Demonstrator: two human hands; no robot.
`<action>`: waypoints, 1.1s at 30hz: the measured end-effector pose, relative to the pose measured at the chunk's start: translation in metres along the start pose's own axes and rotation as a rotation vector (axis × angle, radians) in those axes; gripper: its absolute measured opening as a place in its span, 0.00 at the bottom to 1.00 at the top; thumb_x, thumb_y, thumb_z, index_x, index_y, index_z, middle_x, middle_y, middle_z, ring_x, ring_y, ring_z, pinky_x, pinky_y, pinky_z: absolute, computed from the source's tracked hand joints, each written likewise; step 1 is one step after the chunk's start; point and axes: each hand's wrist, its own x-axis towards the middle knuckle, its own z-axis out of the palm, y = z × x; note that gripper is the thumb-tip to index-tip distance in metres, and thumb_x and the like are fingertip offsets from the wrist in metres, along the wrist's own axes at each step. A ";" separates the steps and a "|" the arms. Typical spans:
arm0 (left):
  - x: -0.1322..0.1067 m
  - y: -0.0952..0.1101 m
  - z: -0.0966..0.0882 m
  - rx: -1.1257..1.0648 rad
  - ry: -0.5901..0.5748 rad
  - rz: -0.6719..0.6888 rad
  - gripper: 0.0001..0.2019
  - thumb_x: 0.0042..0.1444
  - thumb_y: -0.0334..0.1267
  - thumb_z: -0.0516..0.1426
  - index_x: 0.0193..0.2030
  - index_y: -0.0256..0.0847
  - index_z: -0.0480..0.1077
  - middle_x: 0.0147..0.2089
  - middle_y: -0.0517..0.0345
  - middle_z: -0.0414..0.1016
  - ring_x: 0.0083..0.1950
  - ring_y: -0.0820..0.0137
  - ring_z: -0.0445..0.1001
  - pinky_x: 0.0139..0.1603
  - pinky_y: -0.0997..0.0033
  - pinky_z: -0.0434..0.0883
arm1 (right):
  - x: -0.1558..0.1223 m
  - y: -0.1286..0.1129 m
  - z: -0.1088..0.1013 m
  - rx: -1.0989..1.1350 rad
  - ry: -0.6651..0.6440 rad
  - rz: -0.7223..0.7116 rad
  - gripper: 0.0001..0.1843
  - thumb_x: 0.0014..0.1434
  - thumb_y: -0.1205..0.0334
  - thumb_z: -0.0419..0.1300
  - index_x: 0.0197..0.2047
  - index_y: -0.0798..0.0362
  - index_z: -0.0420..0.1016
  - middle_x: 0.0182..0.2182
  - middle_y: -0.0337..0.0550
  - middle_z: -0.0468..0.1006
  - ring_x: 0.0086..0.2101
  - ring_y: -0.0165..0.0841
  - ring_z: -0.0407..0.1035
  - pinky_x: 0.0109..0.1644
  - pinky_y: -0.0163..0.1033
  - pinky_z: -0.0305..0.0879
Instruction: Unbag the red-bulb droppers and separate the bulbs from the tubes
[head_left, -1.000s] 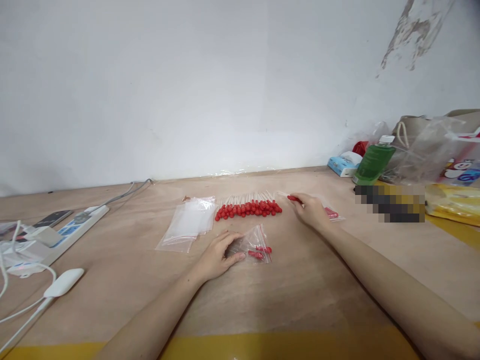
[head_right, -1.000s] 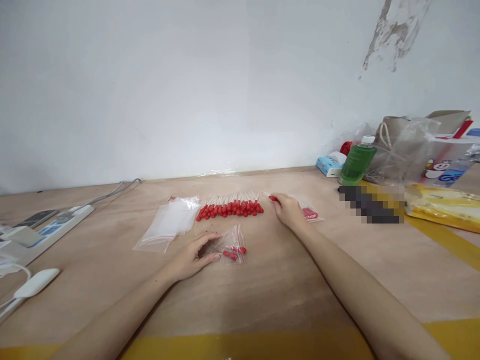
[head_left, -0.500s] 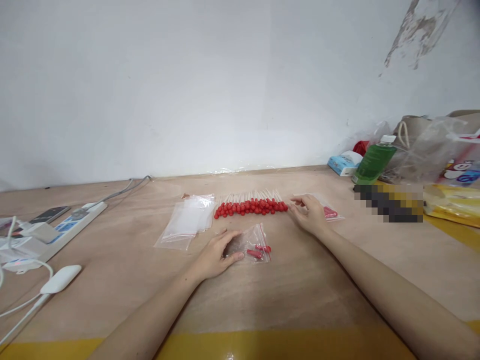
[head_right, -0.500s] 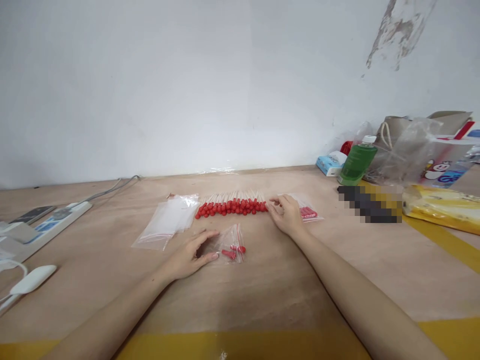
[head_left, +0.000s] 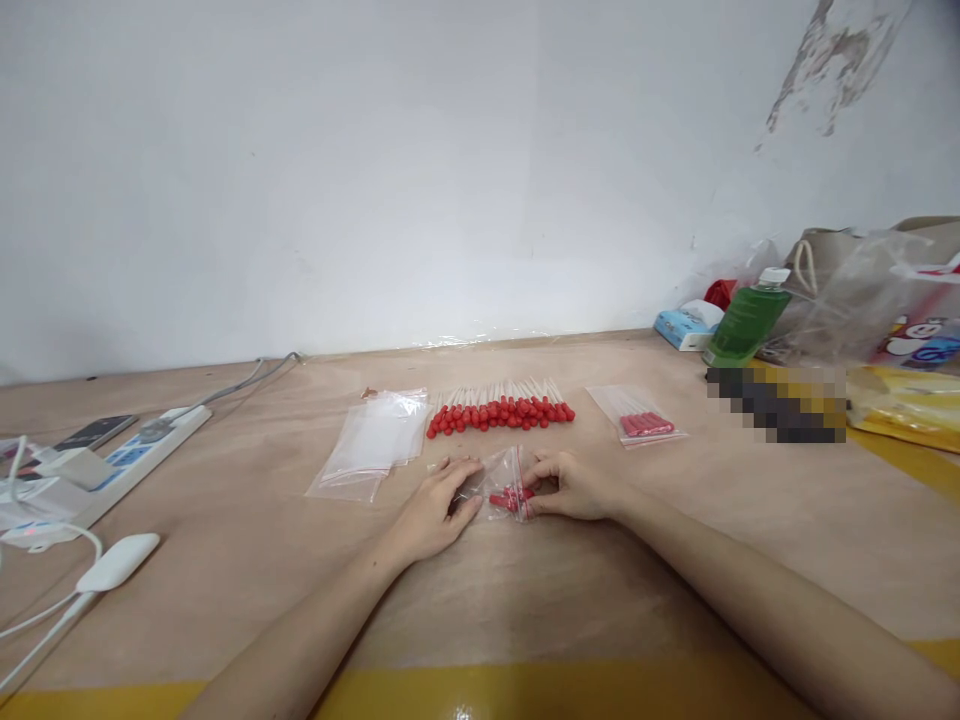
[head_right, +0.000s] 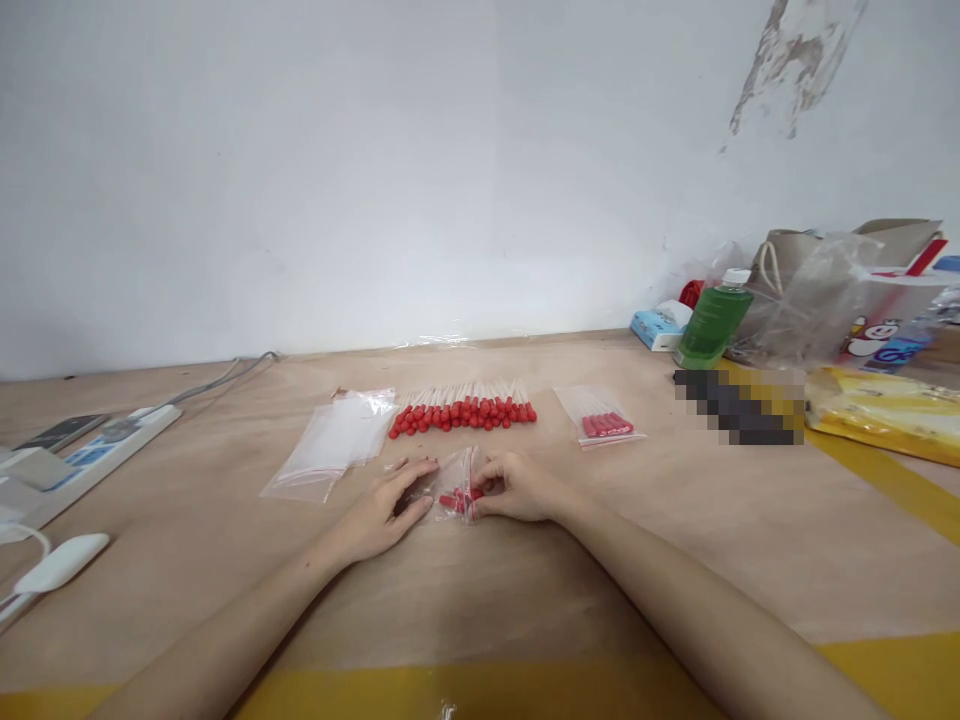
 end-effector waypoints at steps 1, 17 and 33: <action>0.000 0.000 0.001 0.003 0.006 -0.001 0.19 0.57 0.37 0.49 0.56 0.43 0.59 0.55 0.53 0.66 0.57 0.65 0.64 0.63 0.54 0.53 | 0.001 0.001 0.001 0.018 0.002 0.022 0.13 0.48 0.52 0.61 0.34 0.52 0.77 0.30 0.39 0.71 0.29 0.27 0.62 0.31 0.32 0.58; -0.001 -0.002 0.002 0.027 -0.008 0.027 0.22 0.57 0.43 0.50 0.59 0.42 0.56 0.58 0.52 0.63 0.59 0.64 0.60 0.62 0.55 0.54 | 0.009 -0.009 0.004 0.031 0.055 0.074 0.10 0.47 0.58 0.62 0.23 0.55 0.70 0.27 0.38 0.68 0.29 0.27 0.61 0.30 0.32 0.57; -0.002 -0.003 0.002 0.106 -0.081 0.027 0.23 0.59 0.47 0.47 0.61 0.45 0.55 0.63 0.55 0.56 0.65 0.66 0.51 0.65 0.54 0.46 | 0.012 0.000 -0.004 0.259 -0.027 0.263 0.15 0.42 0.52 0.64 0.23 0.56 0.70 0.20 0.36 0.69 0.21 0.25 0.59 0.24 0.31 0.53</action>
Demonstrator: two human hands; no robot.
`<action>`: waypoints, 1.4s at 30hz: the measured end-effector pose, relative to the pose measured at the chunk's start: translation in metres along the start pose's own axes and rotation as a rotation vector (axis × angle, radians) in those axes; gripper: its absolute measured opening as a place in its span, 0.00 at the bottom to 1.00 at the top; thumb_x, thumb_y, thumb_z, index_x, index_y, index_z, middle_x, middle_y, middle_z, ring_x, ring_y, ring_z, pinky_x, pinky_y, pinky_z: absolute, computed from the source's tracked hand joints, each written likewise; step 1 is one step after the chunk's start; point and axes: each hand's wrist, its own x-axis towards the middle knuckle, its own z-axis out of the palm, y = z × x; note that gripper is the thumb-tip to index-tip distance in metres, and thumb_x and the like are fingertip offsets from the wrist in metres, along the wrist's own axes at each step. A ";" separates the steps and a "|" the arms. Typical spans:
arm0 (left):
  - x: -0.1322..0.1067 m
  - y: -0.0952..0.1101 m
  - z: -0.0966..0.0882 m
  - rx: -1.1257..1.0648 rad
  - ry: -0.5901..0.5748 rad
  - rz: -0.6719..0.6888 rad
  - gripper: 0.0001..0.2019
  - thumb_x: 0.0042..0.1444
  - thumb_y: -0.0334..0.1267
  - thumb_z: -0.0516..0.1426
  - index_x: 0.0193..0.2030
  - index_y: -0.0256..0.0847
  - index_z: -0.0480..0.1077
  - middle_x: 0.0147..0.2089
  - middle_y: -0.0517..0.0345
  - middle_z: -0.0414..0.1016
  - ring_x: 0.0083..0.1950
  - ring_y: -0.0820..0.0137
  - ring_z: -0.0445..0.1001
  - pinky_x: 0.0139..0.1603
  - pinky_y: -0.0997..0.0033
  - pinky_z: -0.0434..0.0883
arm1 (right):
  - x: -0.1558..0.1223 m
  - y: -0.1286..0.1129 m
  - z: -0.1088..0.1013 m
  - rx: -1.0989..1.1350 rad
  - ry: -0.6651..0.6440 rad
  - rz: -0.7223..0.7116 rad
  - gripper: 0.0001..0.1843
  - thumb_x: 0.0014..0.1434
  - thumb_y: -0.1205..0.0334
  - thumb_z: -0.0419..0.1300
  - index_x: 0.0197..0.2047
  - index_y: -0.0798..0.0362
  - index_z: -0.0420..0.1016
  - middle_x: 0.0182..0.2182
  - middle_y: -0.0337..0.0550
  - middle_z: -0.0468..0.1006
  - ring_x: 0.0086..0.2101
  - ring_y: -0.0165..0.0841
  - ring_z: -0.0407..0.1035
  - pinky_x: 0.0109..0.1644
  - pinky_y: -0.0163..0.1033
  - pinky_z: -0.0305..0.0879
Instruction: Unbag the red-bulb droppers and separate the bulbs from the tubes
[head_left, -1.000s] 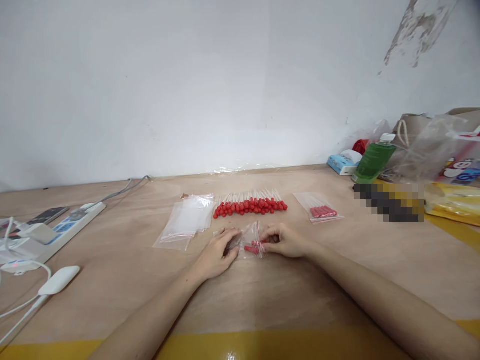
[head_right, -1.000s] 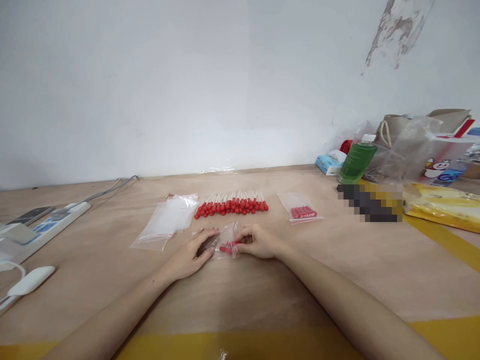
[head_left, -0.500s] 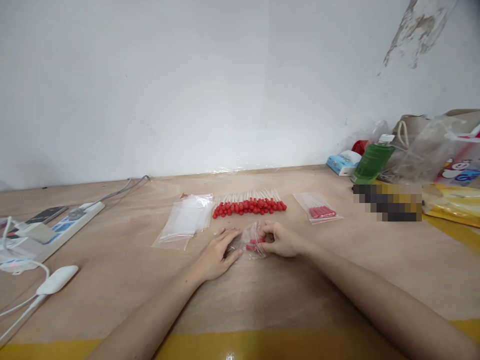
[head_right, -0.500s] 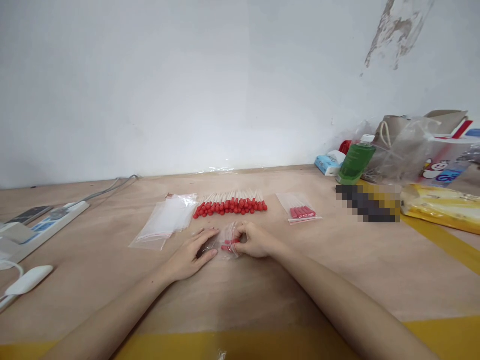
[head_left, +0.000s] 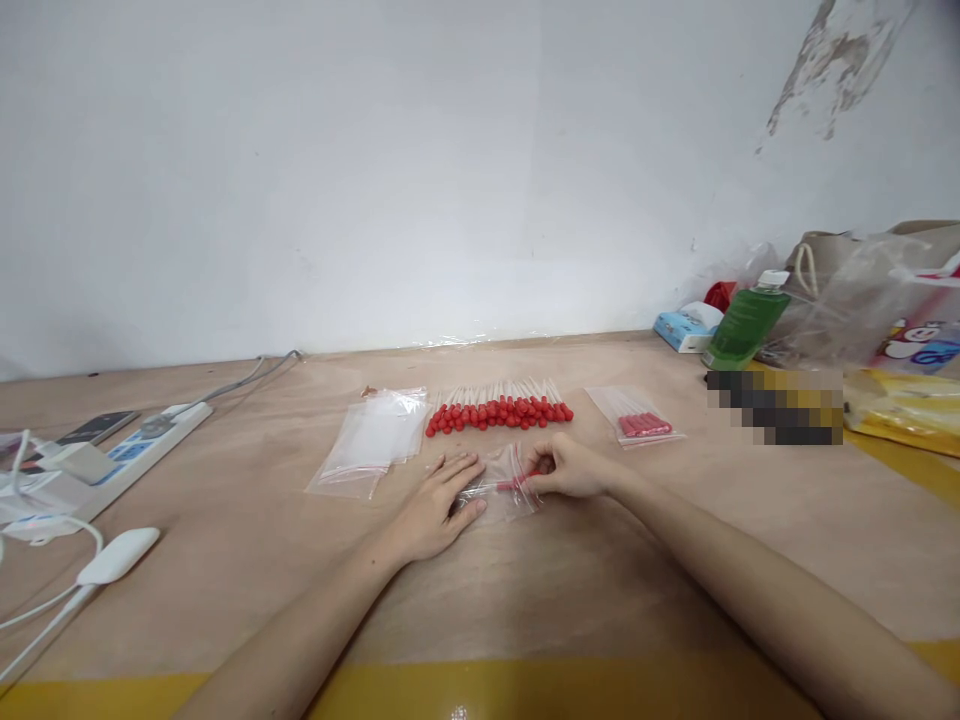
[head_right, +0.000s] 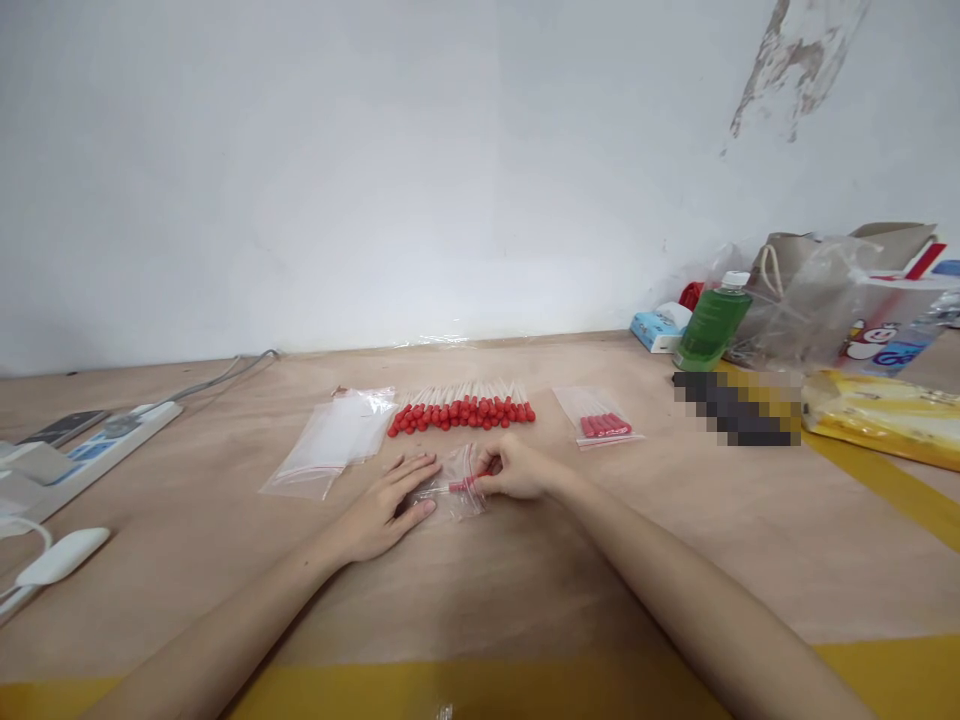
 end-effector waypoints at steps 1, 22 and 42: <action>0.000 0.000 0.000 0.000 0.001 -0.003 0.23 0.59 0.47 0.47 0.61 0.45 0.55 0.63 0.54 0.56 0.65 0.66 0.51 0.65 0.54 0.47 | 0.000 0.001 0.000 0.015 -0.013 -0.005 0.16 0.41 0.51 0.65 0.23 0.56 0.70 0.20 0.37 0.70 0.21 0.25 0.60 0.24 0.31 0.54; -0.001 0.003 -0.001 0.039 0.017 -0.022 0.24 0.59 0.48 0.46 0.60 0.42 0.55 0.63 0.54 0.56 0.64 0.66 0.52 0.64 0.58 0.51 | 0.010 0.006 0.015 0.008 0.040 -0.170 0.13 0.46 0.56 0.63 0.34 0.57 0.74 0.27 0.39 0.74 0.27 0.27 0.65 0.29 0.32 0.60; 0.011 -0.004 -0.010 0.059 -0.035 0.159 0.20 0.61 0.44 0.44 0.59 0.47 0.58 0.62 0.57 0.57 0.64 0.67 0.52 0.63 0.58 0.52 | -0.030 0.024 -0.139 0.204 0.902 -0.098 0.17 0.46 0.53 0.63 0.38 0.55 0.73 0.29 0.43 0.77 0.27 0.28 0.71 0.32 0.34 0.69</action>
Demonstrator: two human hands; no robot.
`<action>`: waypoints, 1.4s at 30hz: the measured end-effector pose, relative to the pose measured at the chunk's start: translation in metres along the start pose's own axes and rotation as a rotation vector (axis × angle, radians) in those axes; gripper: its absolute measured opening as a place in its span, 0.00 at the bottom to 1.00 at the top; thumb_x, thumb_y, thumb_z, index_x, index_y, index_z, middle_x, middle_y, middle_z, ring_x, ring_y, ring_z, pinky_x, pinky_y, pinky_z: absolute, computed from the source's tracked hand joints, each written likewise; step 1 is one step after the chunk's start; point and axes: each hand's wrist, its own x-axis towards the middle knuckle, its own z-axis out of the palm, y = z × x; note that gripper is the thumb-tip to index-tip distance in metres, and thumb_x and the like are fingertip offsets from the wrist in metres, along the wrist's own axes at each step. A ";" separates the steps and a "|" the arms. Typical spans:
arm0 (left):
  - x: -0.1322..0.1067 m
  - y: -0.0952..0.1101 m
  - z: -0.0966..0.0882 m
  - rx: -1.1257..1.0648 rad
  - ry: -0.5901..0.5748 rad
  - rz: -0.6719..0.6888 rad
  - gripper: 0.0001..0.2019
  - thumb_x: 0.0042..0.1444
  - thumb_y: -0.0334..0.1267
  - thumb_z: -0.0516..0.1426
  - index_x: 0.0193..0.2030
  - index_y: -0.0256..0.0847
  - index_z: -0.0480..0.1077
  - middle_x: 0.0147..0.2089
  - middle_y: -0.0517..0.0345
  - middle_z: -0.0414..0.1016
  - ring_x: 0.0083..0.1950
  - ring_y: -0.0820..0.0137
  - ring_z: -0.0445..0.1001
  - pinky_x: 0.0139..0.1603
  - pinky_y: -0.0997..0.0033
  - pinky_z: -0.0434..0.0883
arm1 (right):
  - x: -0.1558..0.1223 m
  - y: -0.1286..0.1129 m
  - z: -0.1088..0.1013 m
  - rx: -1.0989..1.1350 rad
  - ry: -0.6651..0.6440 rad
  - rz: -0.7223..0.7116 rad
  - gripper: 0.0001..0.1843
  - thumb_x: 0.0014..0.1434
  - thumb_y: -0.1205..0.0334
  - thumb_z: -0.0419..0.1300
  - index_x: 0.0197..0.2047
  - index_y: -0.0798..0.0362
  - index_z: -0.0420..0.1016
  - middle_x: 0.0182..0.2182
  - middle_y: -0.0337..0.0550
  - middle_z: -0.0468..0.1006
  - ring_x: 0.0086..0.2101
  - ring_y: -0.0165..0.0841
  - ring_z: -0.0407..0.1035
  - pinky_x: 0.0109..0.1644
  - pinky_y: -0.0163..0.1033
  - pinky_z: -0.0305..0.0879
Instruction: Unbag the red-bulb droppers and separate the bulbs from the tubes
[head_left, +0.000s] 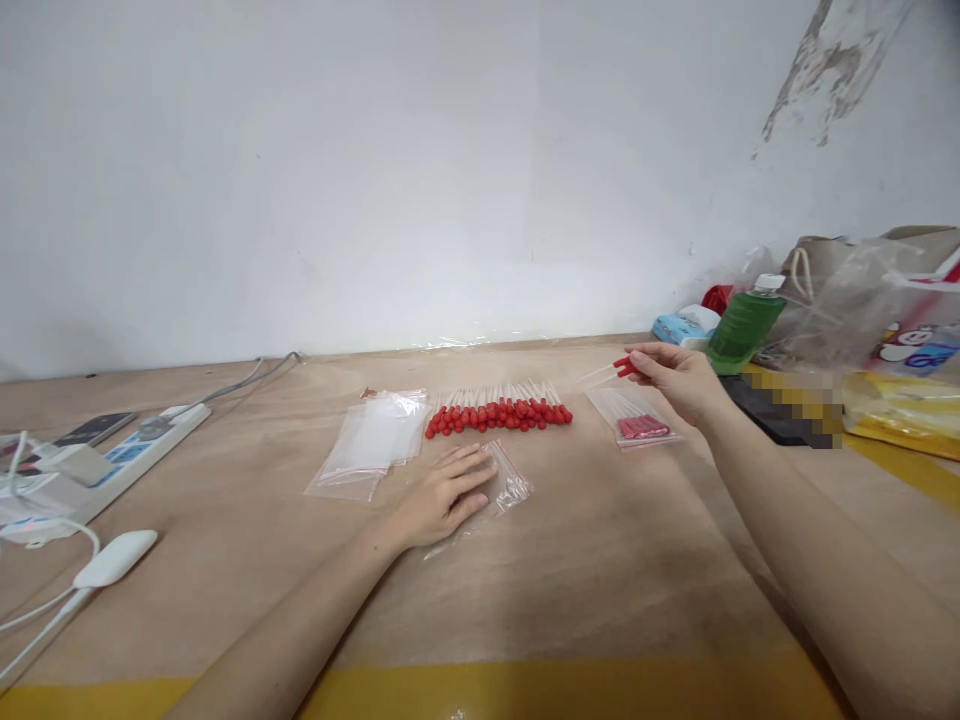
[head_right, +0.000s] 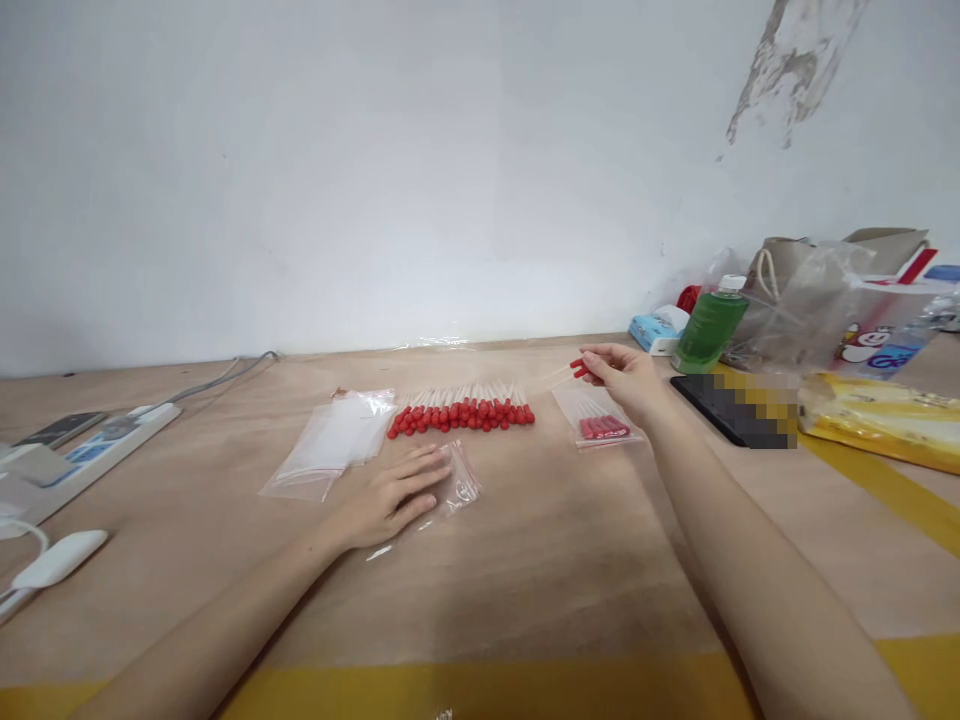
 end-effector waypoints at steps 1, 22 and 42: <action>0.001 -0.001 0.002 -0.002 -0.069 0.001 0.21 0.61 0.46 0.44 0.60 0.49 0.55 0.64 0.58 0.54 0.65 0.66 0.49 0.64 0.55 0.48 | 0.000 0.004 0.005 -0.041 0.043 -0.069 0.17 0.47 0.53 0.62 0.38 0.54 0.73 0.29 0.43 0.77 0.28 0.29 0.71 0.34 0.36 0.69; -0.003 -0.007 0.003 0.040 0.212 -0.665 0.09 0.51 0.43 0.53 0.31 0.41 0.69 0.33 0.55 0.70 0.38 0.64 0.69 0.39 0.65 0.65 | -0.019 0.038 0.032 -1.035 -0.012 -0.073 0.16 0.54 0.56 0.52 0.41 0.54 0.74 0.42 0.52 0.73 0.45 0.42 0.66 0.48 0.46 0.60; -0.044 -0.100 -0.050 -0.027 0.569 -0.926 0.23 0.49 0.48 0.55 0.49 0.40 0.58 0.29 0.58 0.69 0.29 0.66 0.70 0.28 0.69 0.64 | 0.002 0.024 -0.045 -0.468 -0.144 0.530 0.14 0.42 0.55 0.65 0.18 0.53 0.65 0.16 0.42 0.69 0.17 0.29 0.62 0.20 0.35 0.58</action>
